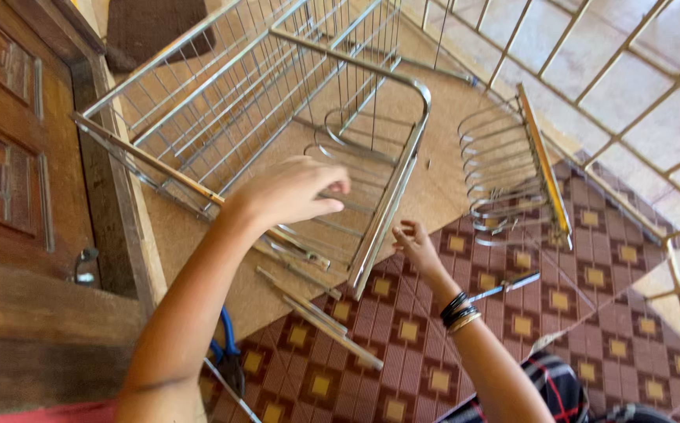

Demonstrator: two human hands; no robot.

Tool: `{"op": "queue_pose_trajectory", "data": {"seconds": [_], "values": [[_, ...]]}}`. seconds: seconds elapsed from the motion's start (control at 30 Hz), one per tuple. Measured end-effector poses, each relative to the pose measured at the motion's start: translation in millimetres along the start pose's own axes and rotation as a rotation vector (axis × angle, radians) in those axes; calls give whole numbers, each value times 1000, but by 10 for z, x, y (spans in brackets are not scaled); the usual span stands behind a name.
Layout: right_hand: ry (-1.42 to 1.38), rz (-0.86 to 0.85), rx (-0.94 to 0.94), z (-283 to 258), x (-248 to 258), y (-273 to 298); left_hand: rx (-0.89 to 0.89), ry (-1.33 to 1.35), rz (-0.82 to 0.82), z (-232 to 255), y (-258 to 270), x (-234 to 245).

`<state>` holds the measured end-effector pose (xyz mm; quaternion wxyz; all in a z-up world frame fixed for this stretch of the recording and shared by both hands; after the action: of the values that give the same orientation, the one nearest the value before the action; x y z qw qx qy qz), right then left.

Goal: The person assembles a metal dish rack by attaching curved wire components to the frame using a screwdriver. They secure multiple sections with screws and then insert a vertical wire rack into the assembled frame.

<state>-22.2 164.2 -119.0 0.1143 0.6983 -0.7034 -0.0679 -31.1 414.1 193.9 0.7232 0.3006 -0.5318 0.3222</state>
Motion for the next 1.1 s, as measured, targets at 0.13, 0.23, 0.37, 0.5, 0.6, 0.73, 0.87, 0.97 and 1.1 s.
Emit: {"op": "queue_pose_trajectory", "data": {"seconds": [0.13,0.23,0.37,0.5,0.6,0.73,0.87,0.97,1.1], "values": [[198,7,175,-127,-42,403,-90,-3,444,-173,704,-341],[364,-57,263,-124,-351,698,-228,-89,867,-450,928,-771],[353,-107,374,95,-622,1082,99,118,1458,-964,1092,-1617],[342,-107,480,242,-617,1245,527,298,1089,-1041,1111,-2623],[315,-153,563,266,-575,1299,432,290,985,-922,1049,-3009],[364,-126,535,264,-639,1315,267,587,898,-869,1008,-3115],[576,22,565,266,-774,1377,341,607,709,-786,963,-3140],[690,119,580,341,-904,1379,313,562,683,-765,970,-3187],[898,235,694,382,-1038,1335,332,335,703,-710,949,-3240]]}}
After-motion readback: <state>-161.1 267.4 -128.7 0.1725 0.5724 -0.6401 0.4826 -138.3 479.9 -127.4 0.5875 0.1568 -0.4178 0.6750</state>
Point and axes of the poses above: each hand's wrist, its own y-axis away from the middle knuckle, its own x-axis out of the back of the hand, z = x × y, the point moved 2 cm from there along -y, towards the middle knuckle, and after that the axes turned 6 degrees about z, right-handed, at the moved point
